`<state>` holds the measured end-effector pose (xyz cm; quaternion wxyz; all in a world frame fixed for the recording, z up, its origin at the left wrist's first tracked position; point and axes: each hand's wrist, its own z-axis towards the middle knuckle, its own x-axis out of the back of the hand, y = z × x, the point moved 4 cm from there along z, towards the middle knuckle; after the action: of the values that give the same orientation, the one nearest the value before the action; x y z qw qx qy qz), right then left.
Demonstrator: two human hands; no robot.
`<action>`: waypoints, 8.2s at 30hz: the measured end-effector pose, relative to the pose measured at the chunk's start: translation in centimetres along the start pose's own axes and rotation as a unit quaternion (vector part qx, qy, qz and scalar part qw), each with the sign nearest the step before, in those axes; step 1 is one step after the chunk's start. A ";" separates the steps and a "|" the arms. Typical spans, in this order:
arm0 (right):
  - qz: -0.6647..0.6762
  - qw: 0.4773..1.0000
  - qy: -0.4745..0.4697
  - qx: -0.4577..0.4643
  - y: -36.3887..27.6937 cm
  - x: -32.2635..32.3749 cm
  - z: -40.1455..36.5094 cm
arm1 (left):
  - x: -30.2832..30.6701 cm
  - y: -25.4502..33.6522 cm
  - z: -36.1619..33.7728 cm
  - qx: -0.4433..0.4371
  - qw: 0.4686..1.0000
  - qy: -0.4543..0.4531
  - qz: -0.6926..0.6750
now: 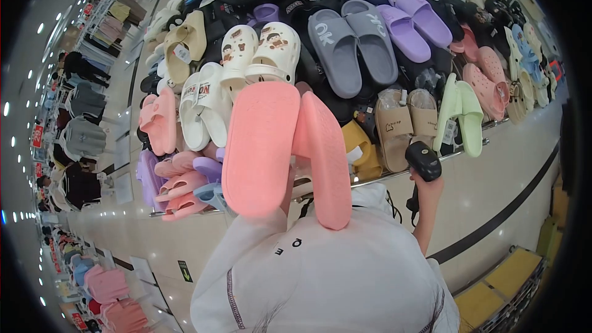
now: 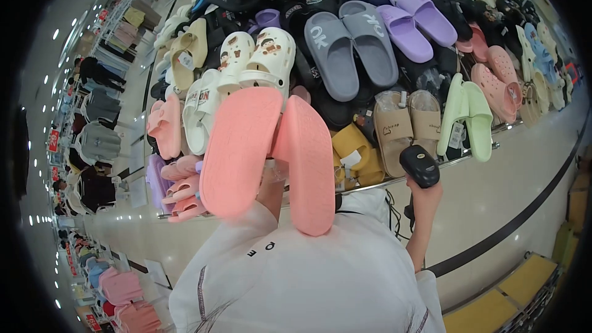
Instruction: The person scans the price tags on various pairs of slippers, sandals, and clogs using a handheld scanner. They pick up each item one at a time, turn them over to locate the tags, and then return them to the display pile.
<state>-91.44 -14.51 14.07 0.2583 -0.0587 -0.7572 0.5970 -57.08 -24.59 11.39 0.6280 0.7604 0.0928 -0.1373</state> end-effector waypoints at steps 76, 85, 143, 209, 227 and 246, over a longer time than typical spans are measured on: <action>-0.088 0.926 -0.361 0.059 -1.3 -19.2 -16.9 | 20.6 -6.2 -28.0 0.002 0.876 0.400 0.270; -0.107 0.902 -0.414 0.062 -3.4 -22.0 -22.0 | 22.9 -5.0 -26.5 0.056 0.895 0.325 0.302; -0.117 0.834 -0.525 0.127 -4.4 -33.4 -23.6 | 26.4 -4.3 -38.9 0.055 0.753 0.649 0.098; -0.057 0.976 -0.175 0.113 -6.3 -42.0 -40.2 | 60.7 10.9 -32.5 -0.183 0.876 0.412 -0.173; 0.033 0.869 -0.438 0.229 -19.1 -48.9 -43.5 | 56.6 10.5 -32.3 -0.083 0.796 0.448 -0.399; 0.039 0.870 -0.426 0.245 -19.7 -49.8 -44.2 | 54.4 12.9 -36.6 0.025 0.645 0.432 -0.630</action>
<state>-23.85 -1.19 23.31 -0.1070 0.2373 -0.6204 0.7399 1.81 7.10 12.05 0.2590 0.5070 0.8068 -0.1578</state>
